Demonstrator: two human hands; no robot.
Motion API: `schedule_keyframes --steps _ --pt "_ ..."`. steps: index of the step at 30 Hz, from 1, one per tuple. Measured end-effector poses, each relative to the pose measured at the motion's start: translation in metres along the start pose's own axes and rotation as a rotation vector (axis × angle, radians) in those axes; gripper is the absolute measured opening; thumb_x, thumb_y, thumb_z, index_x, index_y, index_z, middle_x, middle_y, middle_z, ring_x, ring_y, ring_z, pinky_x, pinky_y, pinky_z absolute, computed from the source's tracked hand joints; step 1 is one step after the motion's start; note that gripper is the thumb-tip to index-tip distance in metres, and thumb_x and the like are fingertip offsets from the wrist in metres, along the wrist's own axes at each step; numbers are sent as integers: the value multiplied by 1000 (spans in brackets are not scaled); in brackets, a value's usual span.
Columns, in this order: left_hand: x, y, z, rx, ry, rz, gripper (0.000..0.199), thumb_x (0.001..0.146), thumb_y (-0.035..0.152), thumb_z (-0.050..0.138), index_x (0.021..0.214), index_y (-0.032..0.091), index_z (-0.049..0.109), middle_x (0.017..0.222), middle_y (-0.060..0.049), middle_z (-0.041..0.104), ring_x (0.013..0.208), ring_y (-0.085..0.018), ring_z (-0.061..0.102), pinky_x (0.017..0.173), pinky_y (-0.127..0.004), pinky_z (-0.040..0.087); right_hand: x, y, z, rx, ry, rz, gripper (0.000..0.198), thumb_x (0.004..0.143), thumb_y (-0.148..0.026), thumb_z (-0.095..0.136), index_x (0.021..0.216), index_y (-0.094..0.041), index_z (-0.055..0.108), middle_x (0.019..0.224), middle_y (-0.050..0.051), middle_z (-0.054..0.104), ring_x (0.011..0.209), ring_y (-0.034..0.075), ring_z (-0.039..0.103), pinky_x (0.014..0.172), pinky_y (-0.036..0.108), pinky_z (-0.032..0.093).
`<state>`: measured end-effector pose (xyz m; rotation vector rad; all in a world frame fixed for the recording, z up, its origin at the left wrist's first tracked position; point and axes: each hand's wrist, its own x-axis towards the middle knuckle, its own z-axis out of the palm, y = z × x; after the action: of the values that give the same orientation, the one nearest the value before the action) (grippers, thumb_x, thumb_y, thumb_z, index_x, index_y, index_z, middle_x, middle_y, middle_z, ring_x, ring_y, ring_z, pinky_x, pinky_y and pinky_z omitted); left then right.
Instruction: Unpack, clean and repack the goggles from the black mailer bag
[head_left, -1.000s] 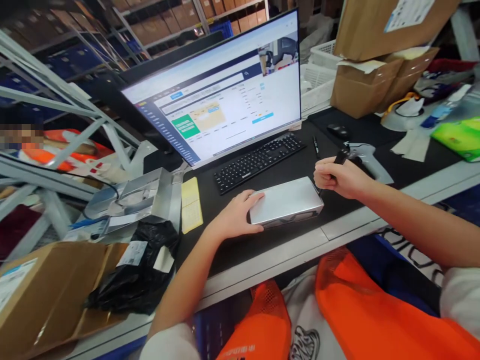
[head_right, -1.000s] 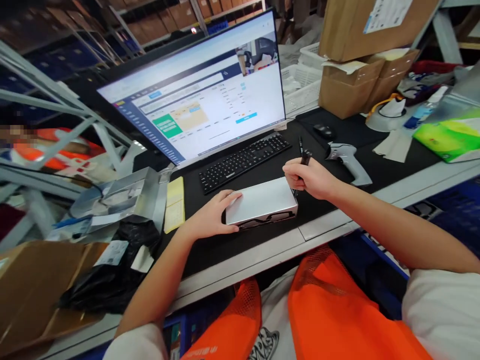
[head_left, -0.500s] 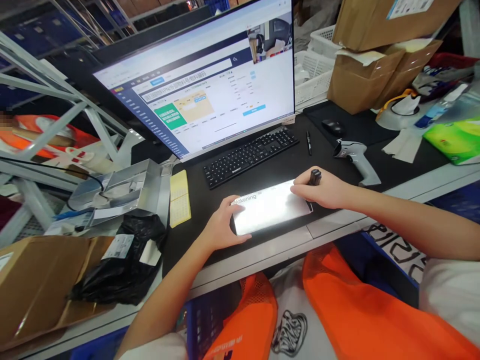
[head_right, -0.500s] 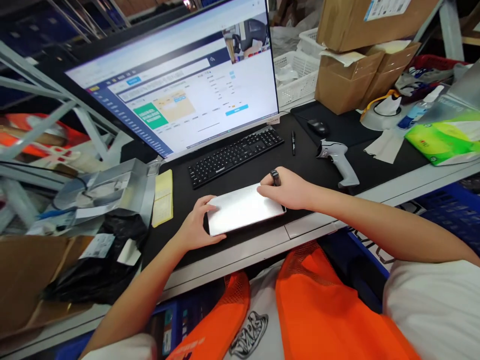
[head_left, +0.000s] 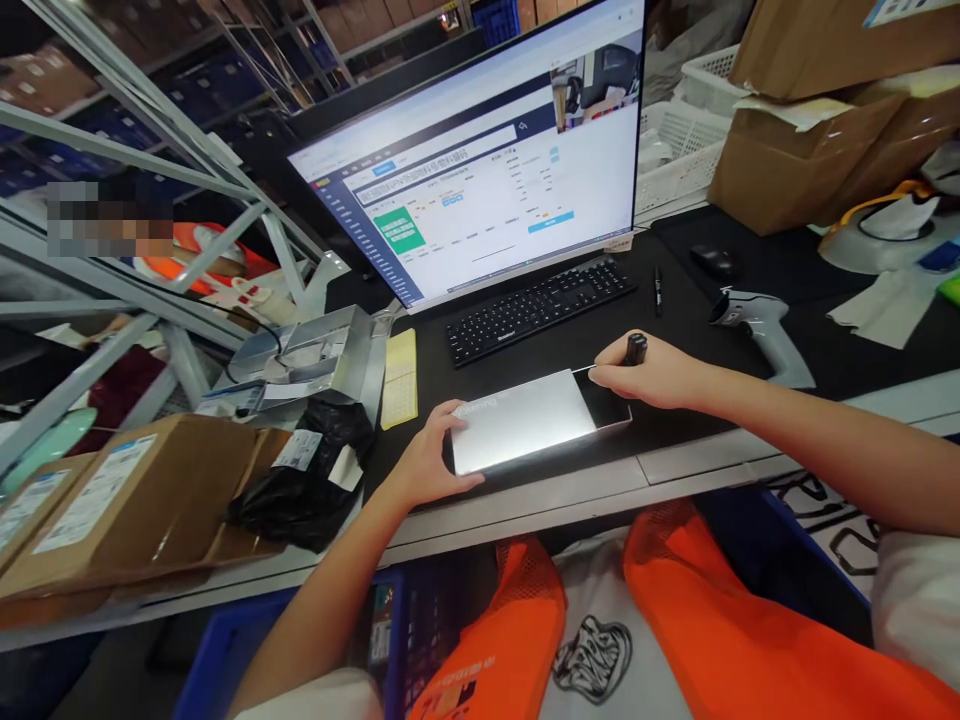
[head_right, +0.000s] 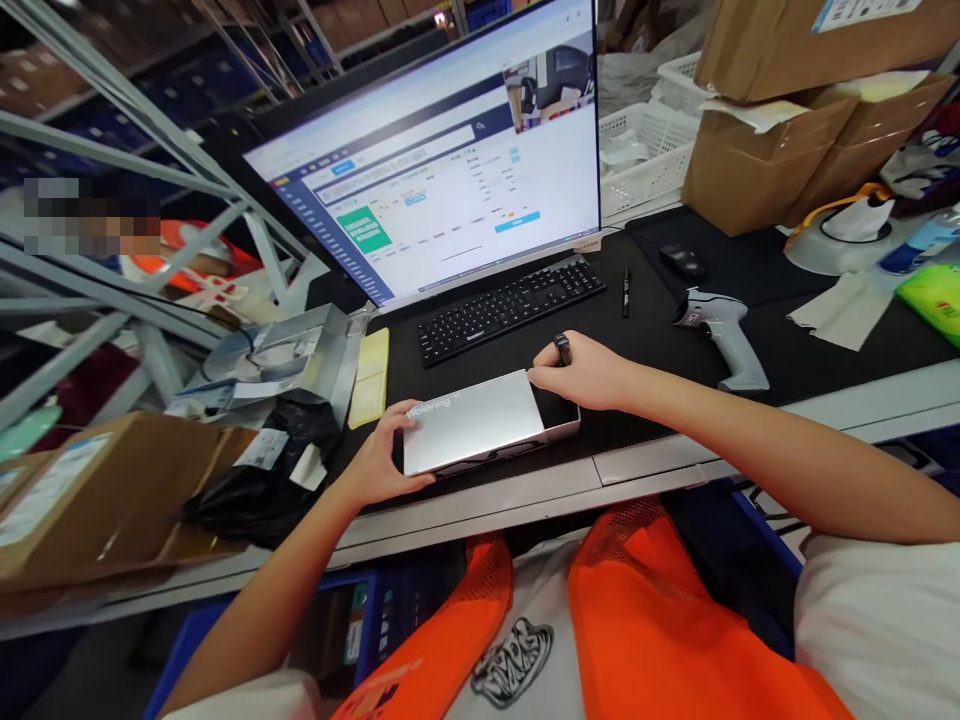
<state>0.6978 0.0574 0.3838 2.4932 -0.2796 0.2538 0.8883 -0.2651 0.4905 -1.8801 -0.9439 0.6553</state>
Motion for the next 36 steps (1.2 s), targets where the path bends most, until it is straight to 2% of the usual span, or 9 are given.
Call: schedule_keyframes --steps 9,15,17,20,23,25,28,31,36 --pt "-40 -22 -14 4 41 -37 77 70 36 87 125 27 34 150 -19 42 141 -36 48 113 -54 44 8 0 2 7 -24 80 46 82 -34 59 47 -19 33 46 -3 34 46 7 29 47 26 19" --pt "-44 -19 8 14 76 -88 80 72 41 83 133 25 34 148 -19 39 140 -37 46 115 -59 40 21 0 -20 11 -23 18 54 90 -52 61 53 -19 42 48 -2 43 48 9 37 51 27 29" --pt "-45 -17 17 -11 123 -101 86 73 45 81 141 25 32 151 -20 35 145 -39 40 119 -62 36 33 14 -41 -132 103 41 52 92 -60 61 63 -19 48 56 0 50 54 11 45 57 28 35" --pt "-49 -16 24 -91 141 -164 107 74 53 82 155 25 19 158 -21 29 150 -40 33 124 -63 29 54 53 -67 -517 306 238 44 90 -59 68 88 -16 61 81 8 65 76 20 61 73 33 45" --pt "-52 -18 26 -177 96 -265 121 72 58 84 161 24 11 160 -21 29 149 -41 37 124 -62 31 65 89 -69 -668 237 413 41 88 -44 73 107 -8 66 103 21 71 100 34 67 92 45 50" --pt "-52 -19 26 -174 81 -291 120 70 56 86 162 23 16 160 -21 30 149 -42 38 123 -62 33 61 94 -55 -674 194 313 46 94 -42 63 122 -6 66 127 26 66 124 38 61 109 49 46" --pt "-47 -17 25 -140 101 -264 113 67 49 88 159 22 28 158 -20 33 148 -42 40 123 -61 35 43 71 -20 -650 132 -25 69 96 -55 56 150 -12 52 157 21 46 149 35 39 126 52 30" --pt "-40 -12 21 -138 135 -234 113 65 49 90 158 22 32 157 -20 36 147 -43 41 122 -61 36 26 41 18 -763 -208 -210 111 75 -65 79 165 -22 29 168 20 28 155 43 26 123 70 22" --pt "-42 2 12 -77 143 -208 115 63 51 91 157 21 31 156 -21 37 146 -43 42 121 -59 39 21 35 41 -934 -238 -309 122 66 -52 91 166 -19 29 151 25 48 136 44 50 114 64 39"
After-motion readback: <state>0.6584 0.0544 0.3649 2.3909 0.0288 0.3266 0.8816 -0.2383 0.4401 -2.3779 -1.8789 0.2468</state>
